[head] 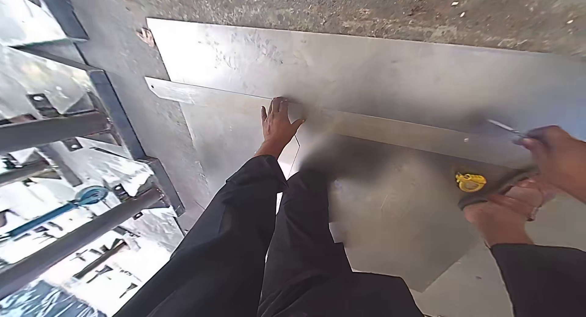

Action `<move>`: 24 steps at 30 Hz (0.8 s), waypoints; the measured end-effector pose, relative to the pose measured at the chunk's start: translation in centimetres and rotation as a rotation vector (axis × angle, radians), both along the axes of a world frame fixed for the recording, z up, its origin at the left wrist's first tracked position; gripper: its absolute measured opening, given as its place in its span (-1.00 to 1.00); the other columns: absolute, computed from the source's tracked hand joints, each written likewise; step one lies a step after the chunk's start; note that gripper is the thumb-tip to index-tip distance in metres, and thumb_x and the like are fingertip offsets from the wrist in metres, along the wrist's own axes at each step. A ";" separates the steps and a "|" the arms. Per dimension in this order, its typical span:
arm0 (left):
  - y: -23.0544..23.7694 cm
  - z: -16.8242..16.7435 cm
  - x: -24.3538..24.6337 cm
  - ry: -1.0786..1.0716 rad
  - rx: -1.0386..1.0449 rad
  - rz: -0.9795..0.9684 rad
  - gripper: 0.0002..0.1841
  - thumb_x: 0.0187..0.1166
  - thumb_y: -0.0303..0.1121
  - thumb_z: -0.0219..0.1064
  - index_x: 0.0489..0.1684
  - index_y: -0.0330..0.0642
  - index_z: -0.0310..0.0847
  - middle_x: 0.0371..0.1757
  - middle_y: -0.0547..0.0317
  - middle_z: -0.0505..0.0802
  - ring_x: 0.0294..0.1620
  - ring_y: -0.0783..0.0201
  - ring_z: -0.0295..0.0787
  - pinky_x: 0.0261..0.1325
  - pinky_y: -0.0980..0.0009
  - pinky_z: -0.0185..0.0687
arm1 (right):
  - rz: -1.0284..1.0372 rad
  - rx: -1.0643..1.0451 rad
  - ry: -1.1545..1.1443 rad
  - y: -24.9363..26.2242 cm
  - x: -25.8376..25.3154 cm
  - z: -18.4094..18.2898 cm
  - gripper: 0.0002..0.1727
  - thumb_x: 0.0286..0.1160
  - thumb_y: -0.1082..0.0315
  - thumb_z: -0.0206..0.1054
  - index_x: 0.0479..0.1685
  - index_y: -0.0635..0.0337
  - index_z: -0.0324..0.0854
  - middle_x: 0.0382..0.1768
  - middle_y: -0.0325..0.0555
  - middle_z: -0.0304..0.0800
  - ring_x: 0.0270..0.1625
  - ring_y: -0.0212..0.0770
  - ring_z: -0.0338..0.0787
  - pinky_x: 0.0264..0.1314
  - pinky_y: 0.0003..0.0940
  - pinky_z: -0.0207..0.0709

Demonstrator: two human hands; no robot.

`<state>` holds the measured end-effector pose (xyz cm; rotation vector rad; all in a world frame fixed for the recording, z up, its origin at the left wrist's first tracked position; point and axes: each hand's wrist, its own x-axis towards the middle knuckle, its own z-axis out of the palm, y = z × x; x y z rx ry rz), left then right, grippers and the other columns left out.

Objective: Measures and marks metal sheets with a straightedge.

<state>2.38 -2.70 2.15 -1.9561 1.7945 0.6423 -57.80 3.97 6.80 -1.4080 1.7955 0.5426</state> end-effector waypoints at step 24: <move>24.8 1.8 10.5 -0.022 0.426 0.813 -0.07 0.27 0.01 0.67 0.63 -0.31 0.38 0.62 -0.39 0.49 0.57 -0.32 0.52 0.48 -0.24 0.53 | 0.081 -0.041 -0.229 -2.4 26.6 -3.7 -0.73 0.73 0.38 0.18 0.24 0.36 0.54 -0.09 0.29 0.83 -0.01 0.33 0.85 0.07 0.39 0.62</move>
